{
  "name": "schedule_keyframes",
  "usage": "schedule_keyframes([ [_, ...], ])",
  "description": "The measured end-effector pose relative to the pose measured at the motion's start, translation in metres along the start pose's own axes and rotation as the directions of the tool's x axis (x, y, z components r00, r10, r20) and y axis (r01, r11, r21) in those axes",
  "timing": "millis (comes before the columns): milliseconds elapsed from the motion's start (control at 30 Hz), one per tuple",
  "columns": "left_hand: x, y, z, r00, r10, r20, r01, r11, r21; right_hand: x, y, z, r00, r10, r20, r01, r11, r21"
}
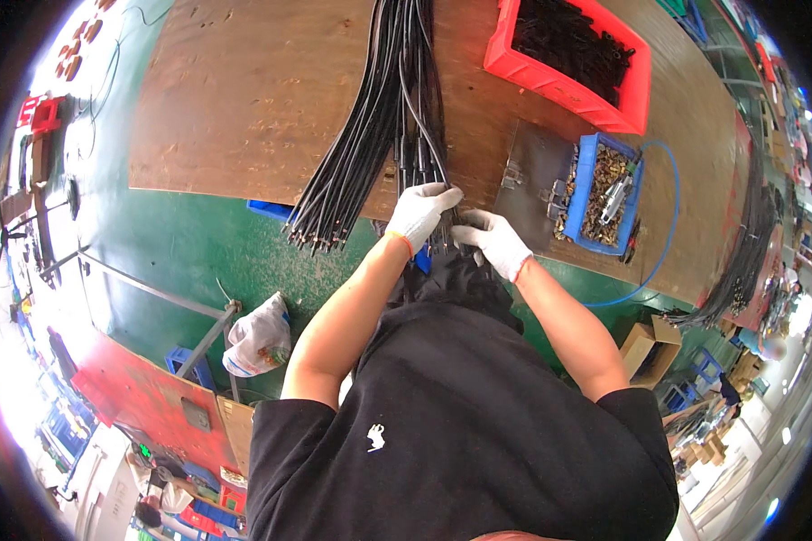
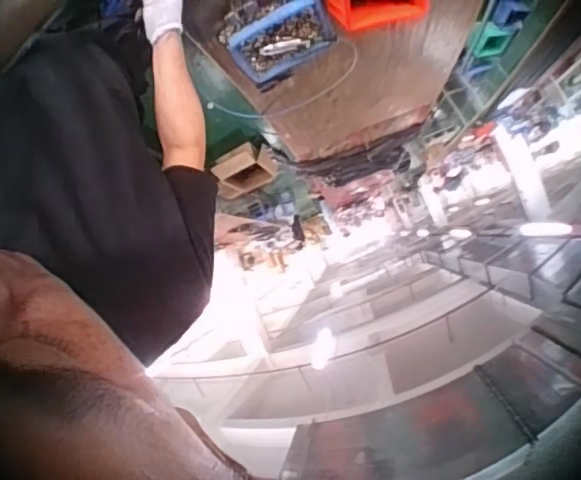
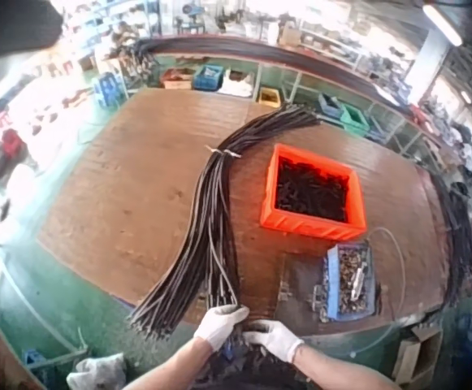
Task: The person is assembling cable components by attaching connectors to long black cables on a workshop table.
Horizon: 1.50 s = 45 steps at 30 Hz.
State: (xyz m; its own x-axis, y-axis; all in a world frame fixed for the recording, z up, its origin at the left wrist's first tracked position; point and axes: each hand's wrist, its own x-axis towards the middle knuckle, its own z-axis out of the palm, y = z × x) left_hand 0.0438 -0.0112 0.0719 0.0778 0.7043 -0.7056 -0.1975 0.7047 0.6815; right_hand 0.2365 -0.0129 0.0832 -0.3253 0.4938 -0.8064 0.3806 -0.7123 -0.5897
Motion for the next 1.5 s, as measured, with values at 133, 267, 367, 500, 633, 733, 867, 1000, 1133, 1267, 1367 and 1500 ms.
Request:
schedule_keyframes([
  [133, 0.006, -0.029, -0.012, 0.997, 0.047, 0.060, -0.041, 0.995, -0.096, 0.041, -0.014, 0.009, 0.981, -0.194, 0.024, 0.190, 0.974, 0.122],
  [267, -0.002, -0.044, -0.010, 0.979, 0.174, -0.108, -0.193, 0.959, -0.208, 0.085, -0.033, 0.021, 0.954, -0.263, -0.144, 0.247, 0.961, -0.120],
  [367, -0.033, -0.024, -0.011, 0.993, 0.048, 0.112, 0.002, 0.914, -0.406, 0.091, -0.078, 0.031, 0.991, -0.116, -0.067, 0.112, 0.992, -0.058],
  [500, -0.026, -0.048, 0.000, 0.997, 0.080, 0.011, -0.074, 0.962, -0.261, 0.127, -0.092, 0.035, 0.965, -0.223, -0.134, 0.195, 0.961, -0.199],
  [633, -0.019, -0.051, -0.014, 0.981, 0.157, -0.116, -0.060, 0.809, 0.585, 0.134, -0.110, 0.020, 0.917, -0.270, -0.295, 0.125, 0.894, -0.430],
  [733, -0.027, -0.060, -0.026, 0.968, 0.187, -0.166, -0.009, 0.687, 0.726, 0.121, -0.109, 0.016, 0.944, -0.276, -0.181, 0.246, 0.954, -0.170],
  [867, -0.025, -0.041, -0.035, 0.902, 0.356, -0.245, -0.177, 0.822, 0.541, 0.083, -0.108, -0.002, 0.977, -0.048, 0.210, -0.025, 0.943, 0.333],
  [1000, -0.020, -0.022, -0.037, 0.862, 0.486, -0.146, -0.440, 0.859, 0.262, 0.058, -0.090, -0.007, 0.923, -0.041, 0.383, -0.179, 0.835, 0.521],
  [1133, -0.009, -0.020, -0.033, 0.890, 0.450, 0.069, -0.451, 0.892, -0.002, 0.045, -0.075, -0.005, 0.900, -0.055, 0.433, -0.249, 0.751, 0.612],
  [1267, -0.013, -0.012, -0.029, 0.936, 0.314, 0.161, -0.347, 0.902, 0.258, 0.039, -0.067, -0.005, 0.865, -0.065, 0.497, -0.271, 0.774, 0.573],
  [1367, -0.014, -0.021, -0.025, 0.982, 0.189, 0.025, -0.190, 0.975, 0.113, 0.038, -0.064, -0.005, 0.957, -0.065, 0.284, -0.140, 0.753, 0.643],
  [1500, -0.031, -0.019, -0.007, 0.992, 0.095, 0.078, -0.067, 0.952, -0.298, 0.055, -0.053, -0.008, 0.963, -0.057, -0.265, 0.253, 0.538, 0.804],
])
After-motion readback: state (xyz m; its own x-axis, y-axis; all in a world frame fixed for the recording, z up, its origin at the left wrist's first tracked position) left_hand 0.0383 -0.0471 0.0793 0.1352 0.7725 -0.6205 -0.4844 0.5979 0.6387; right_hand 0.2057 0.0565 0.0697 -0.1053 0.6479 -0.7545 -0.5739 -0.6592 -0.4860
